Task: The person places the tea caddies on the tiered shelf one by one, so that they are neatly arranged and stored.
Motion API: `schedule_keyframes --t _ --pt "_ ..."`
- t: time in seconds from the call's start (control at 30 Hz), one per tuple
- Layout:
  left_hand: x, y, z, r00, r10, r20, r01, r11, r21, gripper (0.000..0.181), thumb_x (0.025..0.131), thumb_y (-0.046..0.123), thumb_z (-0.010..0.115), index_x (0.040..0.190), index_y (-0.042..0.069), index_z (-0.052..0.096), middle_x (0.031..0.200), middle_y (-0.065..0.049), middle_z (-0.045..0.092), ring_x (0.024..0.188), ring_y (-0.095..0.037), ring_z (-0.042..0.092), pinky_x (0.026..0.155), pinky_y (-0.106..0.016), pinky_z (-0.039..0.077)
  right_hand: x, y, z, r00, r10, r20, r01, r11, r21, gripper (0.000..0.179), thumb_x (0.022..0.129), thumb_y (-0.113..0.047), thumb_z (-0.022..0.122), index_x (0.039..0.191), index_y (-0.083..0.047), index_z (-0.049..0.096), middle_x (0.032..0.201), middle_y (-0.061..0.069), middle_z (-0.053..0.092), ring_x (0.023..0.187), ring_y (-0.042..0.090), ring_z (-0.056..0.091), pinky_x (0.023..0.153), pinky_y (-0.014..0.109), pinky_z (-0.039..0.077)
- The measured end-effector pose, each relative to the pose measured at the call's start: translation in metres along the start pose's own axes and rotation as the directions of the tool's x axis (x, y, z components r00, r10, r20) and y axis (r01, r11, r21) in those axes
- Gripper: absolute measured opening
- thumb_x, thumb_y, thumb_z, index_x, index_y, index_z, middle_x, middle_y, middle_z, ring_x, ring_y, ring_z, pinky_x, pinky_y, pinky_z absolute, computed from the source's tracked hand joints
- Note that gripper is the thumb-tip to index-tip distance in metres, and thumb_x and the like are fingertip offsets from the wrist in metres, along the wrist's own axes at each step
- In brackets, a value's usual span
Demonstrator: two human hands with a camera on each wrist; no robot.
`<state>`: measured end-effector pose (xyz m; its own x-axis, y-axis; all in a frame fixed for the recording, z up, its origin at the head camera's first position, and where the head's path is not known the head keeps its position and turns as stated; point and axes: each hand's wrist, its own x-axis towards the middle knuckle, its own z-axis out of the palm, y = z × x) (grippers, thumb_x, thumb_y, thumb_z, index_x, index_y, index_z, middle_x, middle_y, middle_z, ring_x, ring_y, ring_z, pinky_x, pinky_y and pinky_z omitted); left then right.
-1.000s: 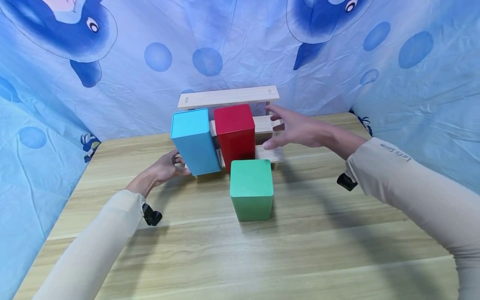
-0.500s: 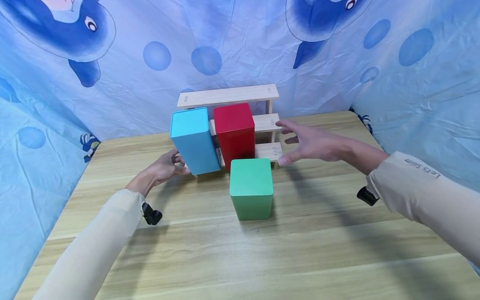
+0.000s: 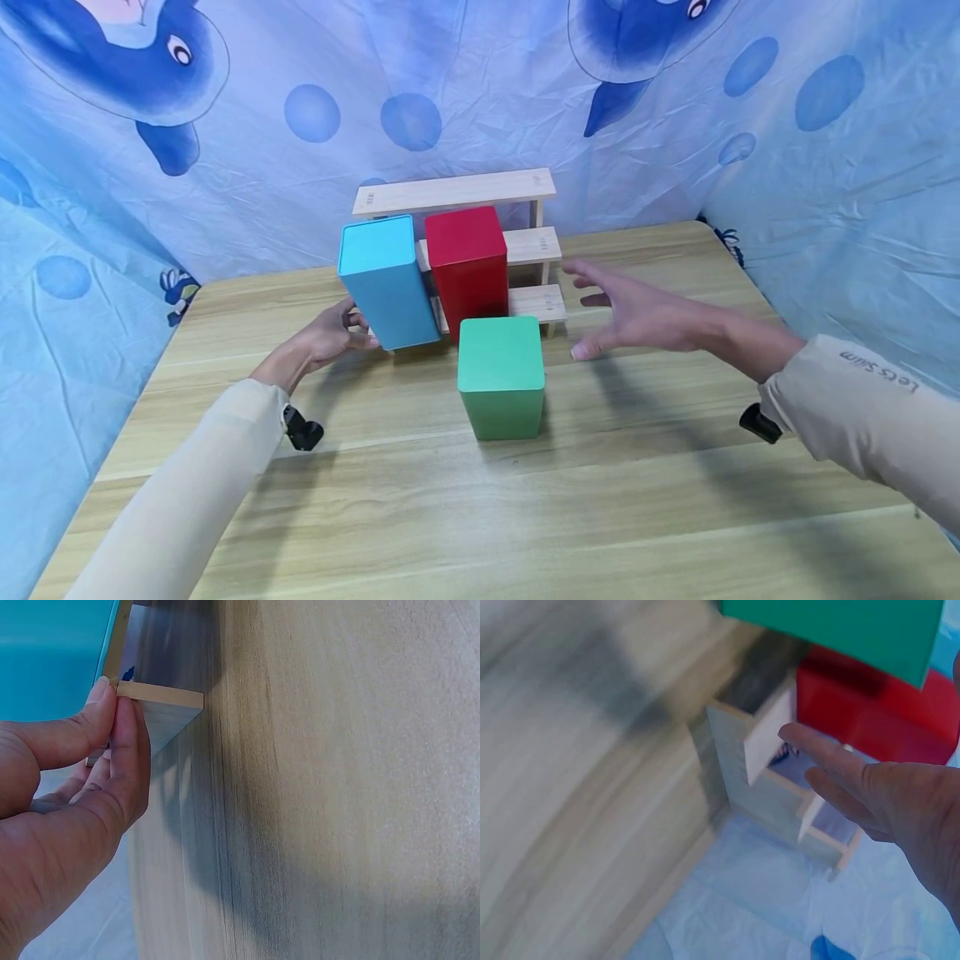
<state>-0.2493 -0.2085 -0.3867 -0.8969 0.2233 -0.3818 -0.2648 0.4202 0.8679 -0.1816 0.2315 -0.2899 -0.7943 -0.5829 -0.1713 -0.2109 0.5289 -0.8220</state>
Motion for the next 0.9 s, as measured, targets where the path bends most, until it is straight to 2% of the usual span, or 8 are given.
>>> schedule_keyframes --t 0.27,0.47,0.63,0.9 --pt "0.000 0.000 0.000 1.000 0.003 -0.005 -0.003 1.000 0.005 0.083 0.085 -0.003 0.069 0.151 0.011 0.020 0.110 -0.012 0.045 0.089 -0.019 0.053 0.094 -0.042 0.046 -0.007 0.004 0.021 0.999 -0.026 0.035 0.023 0.996 0.080 0.108 0.077 -0.017 0.082 0.155 -0.015 0.008 0.155 0.017 0.016 0.139 0.045 0.021 0.095 0.054 0.045" --pt "0.001 -0.001 0.001 1.000 0.006 -0.011 -0.006 1.000 -0.007 0.081 0.085 -0.006 0.068 0.150 0.010 0.023 0.109 -0.013 0.045 0.088 -0.020 0.053 0.095 -0.043 0.047 -0.008 0.003 0.032 0.999 -0.042 0.025 0.040 0.996 0.079 0.109 0.076 -0.021 0.083 0.155 -0.021 0.009 0.155 0.015 0.018 0.139 0.044 0.023 0.095 0.053 0.046" --pt "0.001 -0.001 0.001 1.000 0.007 -0.007 -0.007 1.000 -0.009 0.082 0.085 -0.006 0.068 0.151 0.010 0.022 0.110 -0.013 0.045 0.091 -0.020 0.053 0.095 -0.042 0.047 -0.010 0.000 0.045 0.996 -0.089 0.003 0.088 0.992 0.089 0.110 0.075 -0.022 0.084 0.155 -0.026 0.009 0.156 0.009 0.018 0.139 0.042 0.023 0.094 0.053 0.046" --pt "0.001 0.000 0.001 1.000 0.000 -0.010 0.000 1.000 -0.020 0.083 0.085 -0.007 0.068 0.151 0.010 0.022 0.110 -0.012 0.045 0.097 -0.023 0.050 0.097 -0.043 0.046 -0.002 -0.003 0.066 0.994 -0.101 -0.030 0.104 0.983 0.153 0.109 0.073 -0.020 0.085 0.154 -0.027 0.012 0.150 0.007 0.025 0.136 0.036 0.025 0.093 0.049 0.049"
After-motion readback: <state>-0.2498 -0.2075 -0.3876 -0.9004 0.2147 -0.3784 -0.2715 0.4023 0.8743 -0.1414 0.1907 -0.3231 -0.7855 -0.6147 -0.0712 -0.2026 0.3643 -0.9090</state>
